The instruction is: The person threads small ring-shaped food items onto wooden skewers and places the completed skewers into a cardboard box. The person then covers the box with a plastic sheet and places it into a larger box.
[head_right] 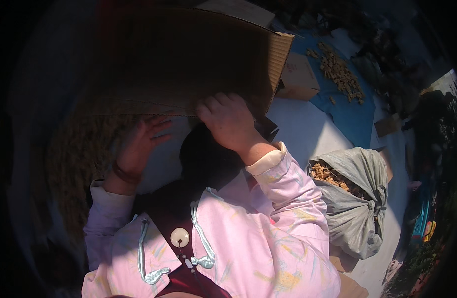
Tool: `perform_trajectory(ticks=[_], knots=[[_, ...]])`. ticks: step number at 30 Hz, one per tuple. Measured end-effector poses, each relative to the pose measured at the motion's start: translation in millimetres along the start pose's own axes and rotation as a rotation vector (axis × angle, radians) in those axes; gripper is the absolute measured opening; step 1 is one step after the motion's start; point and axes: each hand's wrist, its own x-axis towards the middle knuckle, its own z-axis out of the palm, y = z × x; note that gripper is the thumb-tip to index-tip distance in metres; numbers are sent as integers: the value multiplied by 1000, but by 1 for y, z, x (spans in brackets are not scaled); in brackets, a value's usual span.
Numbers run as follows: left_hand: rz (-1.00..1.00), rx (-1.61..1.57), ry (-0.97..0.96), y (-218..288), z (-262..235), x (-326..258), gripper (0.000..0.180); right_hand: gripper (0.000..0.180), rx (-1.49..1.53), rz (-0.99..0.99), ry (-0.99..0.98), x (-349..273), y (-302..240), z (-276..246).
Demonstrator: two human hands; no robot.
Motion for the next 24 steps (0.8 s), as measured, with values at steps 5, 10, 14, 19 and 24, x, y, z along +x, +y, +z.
perform_trajectory(ticks=[5,10,14,19,24], knots=[[25,-521,424,-7,-79,-34,43,12,231,-307,46,75,-59,57],[127,-686,612,-41,-176,-74,32,21,364,38,137,20,-4,95],[191,-664,654,-69,-208,-113,34,45,77,973,-54,-136,105,102],[70,-738,719,-101,-238,-132,38,65,837,1822,-493,-282,114,139],[1,-739,817,-121,-242,-139,39,40,359,1168,-673,-331,126,228]])
